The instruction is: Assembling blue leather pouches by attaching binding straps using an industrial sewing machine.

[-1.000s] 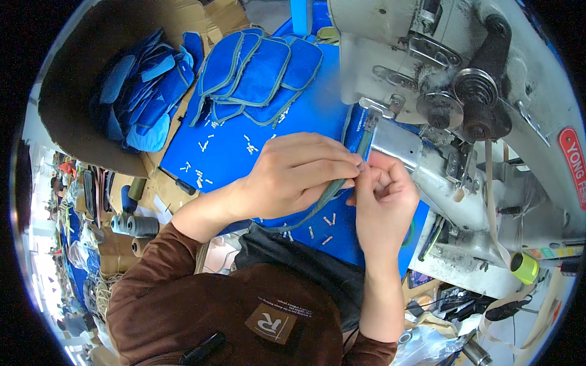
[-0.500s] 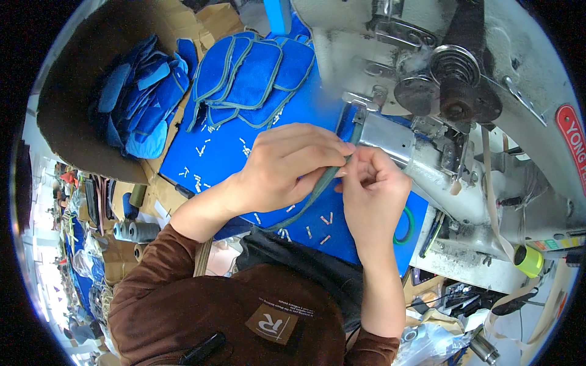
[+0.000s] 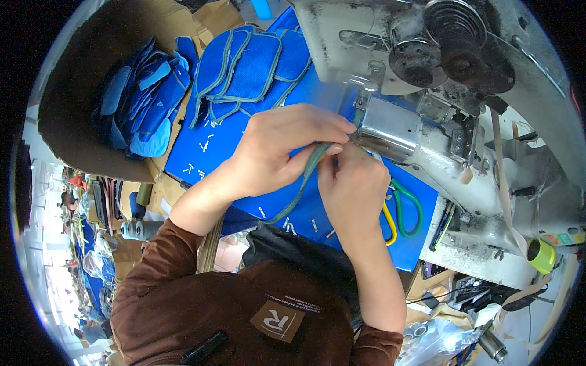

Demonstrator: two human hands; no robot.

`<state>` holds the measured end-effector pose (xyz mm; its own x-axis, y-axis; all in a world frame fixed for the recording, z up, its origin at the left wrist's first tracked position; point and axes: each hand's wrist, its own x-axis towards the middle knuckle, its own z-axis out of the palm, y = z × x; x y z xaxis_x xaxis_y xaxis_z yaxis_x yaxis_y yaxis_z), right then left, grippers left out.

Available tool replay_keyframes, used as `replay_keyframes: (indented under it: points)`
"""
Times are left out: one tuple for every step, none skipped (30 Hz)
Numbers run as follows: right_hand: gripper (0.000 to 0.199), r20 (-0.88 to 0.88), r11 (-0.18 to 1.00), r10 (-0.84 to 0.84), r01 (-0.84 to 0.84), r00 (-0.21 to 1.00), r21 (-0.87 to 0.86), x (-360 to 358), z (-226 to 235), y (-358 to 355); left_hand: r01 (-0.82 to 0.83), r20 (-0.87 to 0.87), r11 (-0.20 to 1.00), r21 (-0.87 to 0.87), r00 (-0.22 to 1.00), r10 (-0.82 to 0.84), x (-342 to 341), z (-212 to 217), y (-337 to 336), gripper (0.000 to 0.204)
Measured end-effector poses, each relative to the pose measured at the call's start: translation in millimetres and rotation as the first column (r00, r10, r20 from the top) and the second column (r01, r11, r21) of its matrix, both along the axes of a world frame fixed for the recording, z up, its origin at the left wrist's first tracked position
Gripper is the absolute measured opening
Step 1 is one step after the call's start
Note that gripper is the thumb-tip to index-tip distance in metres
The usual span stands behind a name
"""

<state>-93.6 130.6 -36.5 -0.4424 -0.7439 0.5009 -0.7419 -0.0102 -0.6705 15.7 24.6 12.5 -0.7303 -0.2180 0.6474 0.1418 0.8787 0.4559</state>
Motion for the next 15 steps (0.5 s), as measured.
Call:
replay_keyframes:
  points:
    - [0.011,0.03,0.999,0.034,-0.033,0.999,-0.013,-1.5,-0.9,0.4,-0.004,0.0,0.999,-0.051,1.0,0.004,-1.0,-1.9,0.6,0.023]
    - [0.011,0.03,0.999,0.033,-0.033,0.999,-0.012,-3.0,-1.4,1.1,-0.007,-0.002,0.995,-0.103,1.0,0.007,-1.6,-2.7,1.0,0.025]
    - [0.009,0.005,0.999,0.039,-0.039,0.999,-0.02,-4.6,-1.5,1.9,-0.006,-0.002,0.995,-0.104,1.0,0.006,-2.1,-1.3,1.3,0.025]
    - [0.007,-0.019,0.999,0.047,-0.048,0.999,-0.024,-4.8,-2.2,1.3,-0.004,0.007,0.983,-0.184,1.0,0.005,-2.1,0.1,0.7,0.026]
    - [0.007,-0.02,0.999,0.049,-0.049,0.999,-0.02,-4.6,-1.5,0.7,-0.001,0.016,0.964,-0.264,1.0,0.005,-2.1,0.6,0.0,0.027]
    - [0.006,0.004,0.999,0.051,-0.051,0.999,-0.015,-4.6,0.1,0.2,-0.002,0.016,0.965,-0.261,1.0,0.006,-2.0,-0.8,-1.0,0.027]
    - [0.005,0.026,0.999,0.05,-0.05,0.998,-0.013,-4.7,1.6,0.8,-0.009,0.016,0.96,-0.281,1.0,0.014,-2.0,-1.6,-0.9,0.027]
    - [0.005,0.026,0.999,0.048,-0.047,0.999,-0.013,-5.1,1.9,1.0,-0.016,0.017,0.954,-0.3,1.0,0.022,-2.2,-1.9,-1.0,0.028]
    - [0.005,0.021,0.997,0.066,-0.066,0.998,-0.033,-5.6,1.8,0.9,-0.014,0.016,0.954,-0.3,1.0,0.02,-2.1,-1.2,-2.1,0.028]
    - [0.005,0.016,0.995,0.088,-0.087,0.996,-0.053,-6.1,1.8,0.8,-0.009,-0.001,0.948,-0.317,1.0,0.009,-1.2,0.0,-4.2,0.027]
    - [0.005,0.016,0.995,0.089,-0.088,0.996,-0.053,-6.2,1.4,0.9,-0.004,-0.019,0.943,-0.334,1.0,-0.002,-0.9,0.6,-5.6,0.027]
    - [0.005,0.096,0.994,0.101,-0.098,0.99,-0.038,-6.2,0.8,0.9,-0.006,-0.018,0.943,-0.333,1.0,0.0,-1.0,-0.9,-6.5,0.027]
    - [0.005,0.175,0.994,0.113,-0.111,0.978,-0.024,-6.5,0.7,0.3,0.006,-0.04,0.955,-0.296,0.999,-0.019,-1.0,-3.4,-7.8,0.028]
    - [0.005,0.174,0.993,0.118,-0.115,0.978,-0.024,-7.6,0.5,0.1,0.018,-0.063,0.966,-0.259,0.997,-0.036,-1.0,-4.8,-8.6,0.028]
    - [0.005,0.156,0.993,0.116,-0.115,0.981,-0.019,-9.6,0.0,0.4,0.013,-0.063,0.966,-0.259,0.998,-0.031,-1.6,-5.0,-8.3,0.028]
